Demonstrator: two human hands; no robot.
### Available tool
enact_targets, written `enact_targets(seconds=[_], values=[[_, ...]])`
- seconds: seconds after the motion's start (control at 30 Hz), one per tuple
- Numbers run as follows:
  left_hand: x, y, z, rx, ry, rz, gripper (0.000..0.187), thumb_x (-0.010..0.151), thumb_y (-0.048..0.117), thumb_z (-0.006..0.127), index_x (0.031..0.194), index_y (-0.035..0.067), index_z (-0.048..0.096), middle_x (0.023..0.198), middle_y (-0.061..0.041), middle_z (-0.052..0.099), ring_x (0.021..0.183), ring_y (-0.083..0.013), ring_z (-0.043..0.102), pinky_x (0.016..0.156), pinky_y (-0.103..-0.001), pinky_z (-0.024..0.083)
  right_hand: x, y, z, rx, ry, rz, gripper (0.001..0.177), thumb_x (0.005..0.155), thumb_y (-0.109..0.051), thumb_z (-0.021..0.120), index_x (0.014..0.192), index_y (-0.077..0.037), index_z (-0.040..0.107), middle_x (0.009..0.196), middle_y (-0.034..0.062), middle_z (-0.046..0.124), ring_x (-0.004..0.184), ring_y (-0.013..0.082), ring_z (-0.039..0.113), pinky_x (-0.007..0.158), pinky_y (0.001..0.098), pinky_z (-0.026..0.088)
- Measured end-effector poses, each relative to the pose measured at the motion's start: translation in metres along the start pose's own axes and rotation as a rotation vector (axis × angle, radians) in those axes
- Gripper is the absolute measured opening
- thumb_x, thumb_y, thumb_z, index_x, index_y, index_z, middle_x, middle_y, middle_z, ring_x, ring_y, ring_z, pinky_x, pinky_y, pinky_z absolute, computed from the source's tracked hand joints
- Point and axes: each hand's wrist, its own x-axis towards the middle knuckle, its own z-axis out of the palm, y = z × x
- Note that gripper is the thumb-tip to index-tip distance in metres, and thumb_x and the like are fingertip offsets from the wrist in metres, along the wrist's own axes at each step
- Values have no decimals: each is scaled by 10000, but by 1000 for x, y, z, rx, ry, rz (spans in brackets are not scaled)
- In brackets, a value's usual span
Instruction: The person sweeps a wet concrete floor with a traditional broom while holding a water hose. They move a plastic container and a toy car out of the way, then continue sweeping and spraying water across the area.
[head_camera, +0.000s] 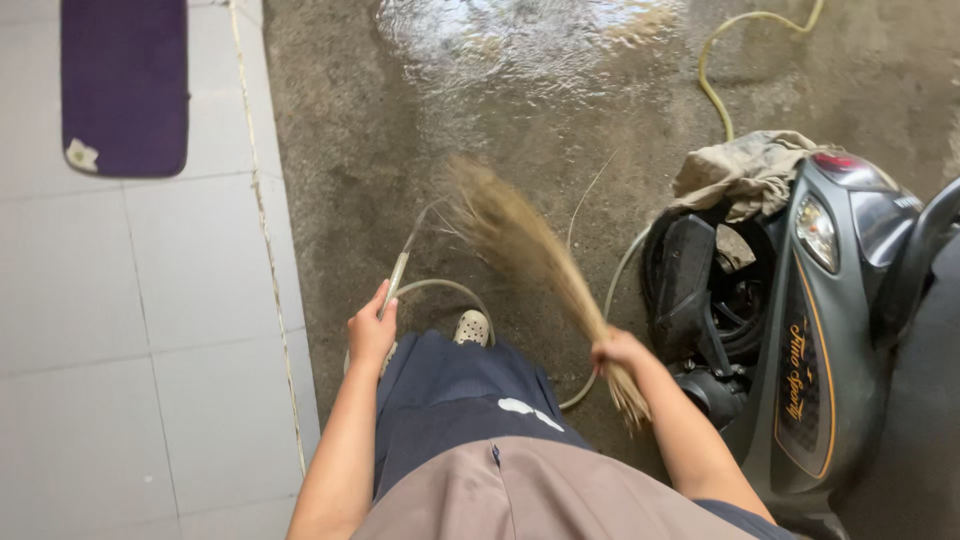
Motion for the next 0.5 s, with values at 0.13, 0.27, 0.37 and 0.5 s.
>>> enact_targets(seconds=[0.13,0.27,0.37,0.5], values=[[-7,-12,-3,-12,15,-4,429,934,319,682,1362,307,662,1239,-143,705,1133,-338,692,954,-404,551,71,-99,-27,-622,422,-203,856,630,-267,823,1436,-259,537,1163,177,721,1082,336,693,946,425,546],[-6,-16,-13,-25,51,9,430,930,319,684,1360,321,659,1239,-136,708,1131,-337,691,966,-409,544,68,-182,-12,-543,452,-398,942,685,-259,811,1539,-237,415,1221,204,709,1129,356,676,982,433,525],[-10,-22,-17,-24,68,-65,438,927,328,684,1364,334,657,1254,-118,702,1127,-342,685,964,-418,537,31,-206,12,-438,385,-493,996,690,-196,783,1583,-247,346,1175,200,710,1007,320,715,871,422,568],[-9,-39,-17,-7,122,-258,445,916,348,692,1360,348,663,1254,-102,701,1117,-350,683,957,-427,534,-33,-180,56,-134,-102,-448,948,697,-127,708,1587,-229,397,941,161,678,638,254,649,512,388,560]])
